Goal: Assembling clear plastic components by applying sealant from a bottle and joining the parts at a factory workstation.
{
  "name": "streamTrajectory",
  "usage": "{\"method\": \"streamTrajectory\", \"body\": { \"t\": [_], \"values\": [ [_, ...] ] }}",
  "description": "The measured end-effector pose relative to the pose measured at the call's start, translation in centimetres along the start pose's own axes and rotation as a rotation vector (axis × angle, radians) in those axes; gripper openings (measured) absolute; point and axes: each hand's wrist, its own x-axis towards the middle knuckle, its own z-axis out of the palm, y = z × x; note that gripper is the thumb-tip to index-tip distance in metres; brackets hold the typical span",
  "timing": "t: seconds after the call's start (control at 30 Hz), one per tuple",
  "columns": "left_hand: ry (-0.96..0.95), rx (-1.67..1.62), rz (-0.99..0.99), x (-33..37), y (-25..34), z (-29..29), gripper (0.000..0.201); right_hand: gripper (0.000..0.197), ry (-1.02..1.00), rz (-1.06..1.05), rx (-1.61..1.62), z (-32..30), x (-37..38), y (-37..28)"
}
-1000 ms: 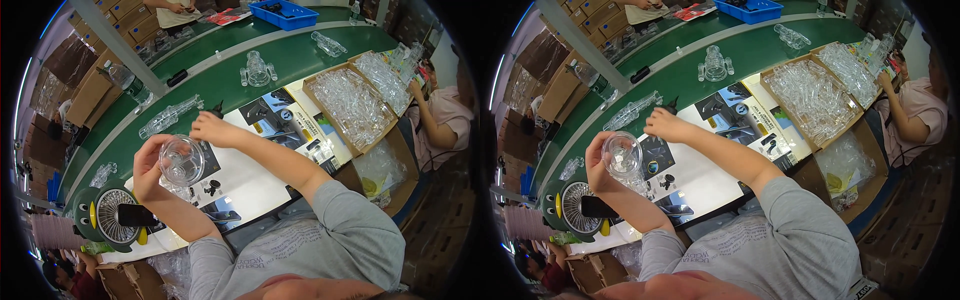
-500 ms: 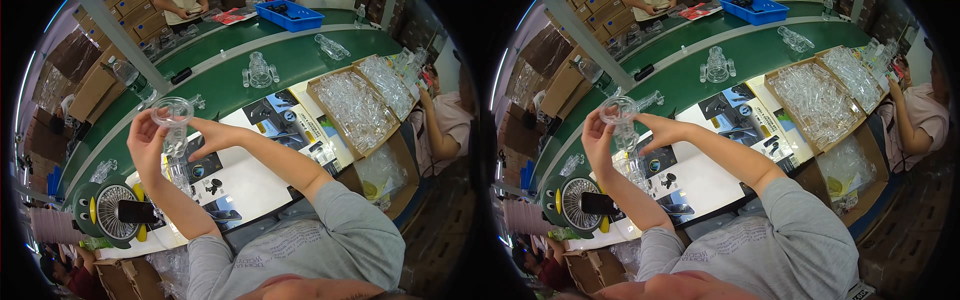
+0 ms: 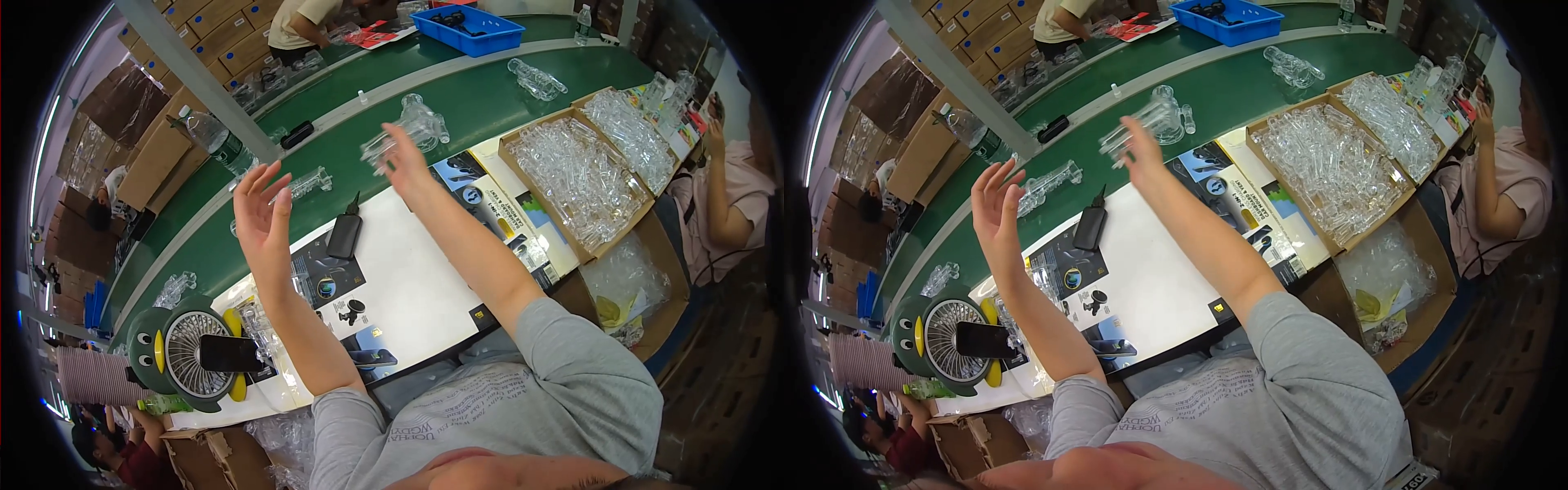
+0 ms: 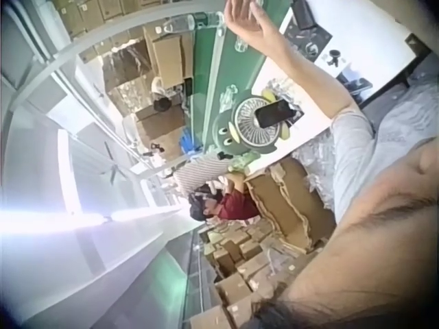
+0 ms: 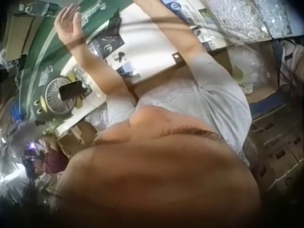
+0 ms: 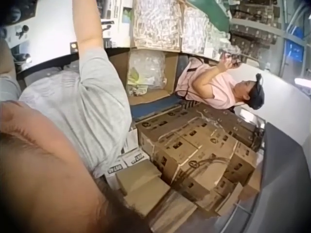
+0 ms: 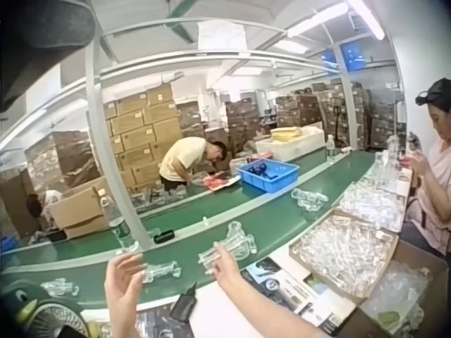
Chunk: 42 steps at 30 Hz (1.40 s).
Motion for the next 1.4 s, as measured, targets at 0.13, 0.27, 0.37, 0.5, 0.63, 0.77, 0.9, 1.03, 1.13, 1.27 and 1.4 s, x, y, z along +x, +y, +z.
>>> {"method": "streamTrajectory", "body": {
  "t": [0.13, 0.27, 0.37, 0.5, 0.63, 0.77, 0.9, 1.03, 1.13, 1.27, 1.4],
  "values": [
    [-0.048, -0.018, -0.005, 0.2, 0.1, 0.7, 0.036, 0.044, 0.157, -0.032, 0.073, -3.4, 3.4, -2.8],
    [-0.054, -0.017, -0.018, 0.0, 0.2, 0.2, 0.036, 0.039, -0.053, -0.001, 0.279, -4.5, 3.1, -4.5],
    [-0.057, -0.016, -0.015, 0.1, 0.0, 0.2, 0.035, 0.037, -0.04, -0.021, 0.331, -4.6, 3.1, -5.2],
    [-0.079, -0.046, -0.012, 0.2, 0.1, 0.3, 0.035, 0.04, 0.133, -0.151, 0.26, -4.9, 3.9, -5.4],
    [-0.083, -0.033, -0.029, 0.0, 0.1, 0.0, 0.035, 0.041, 0.073, -0.119, 0.25, -4.7, 3.3, -5.7],
    [-0.115, -0.056, -0.023, 0.0, 0.3, 0.5, 0.033, 0.042, -0.068, -0.144, 0.234, -6.0, 3.9, -6.6],
    [-0.134, -0.034, -0.071, 0.3, -1.0, 0.1, 0.028, 0.043, -0.074, -0.151, 0.015, -4.0, 2.5, -6.2],
    [-0.248, 0.085, -0.221, 1.1, -3.8, -0.6, 0.04, 0.047, -0.311, -0.145, -0.174, 0.0, -1.3, -7.3],
    [-0.153, 0.046, -0.324, 1.0, -4.9, 0.1, 0.052, 0.05, -0.556, -0.16, -0.31, 3.1, -5.7, -7.7],
    [0.029, -0.695, -0.37, 1.8, -5.7, 0.3, 0.059, 0.049, -0.932, -0.346, -0.761, 4.9, -9.6, -6.8],
    [0.109, -1.043, -0.463, 2.4, -6.2, -2.2, 0.048, 0.044, -1.106, -0.734, -1.132, 5.7, -12.2, -5.9]
  ]
}}
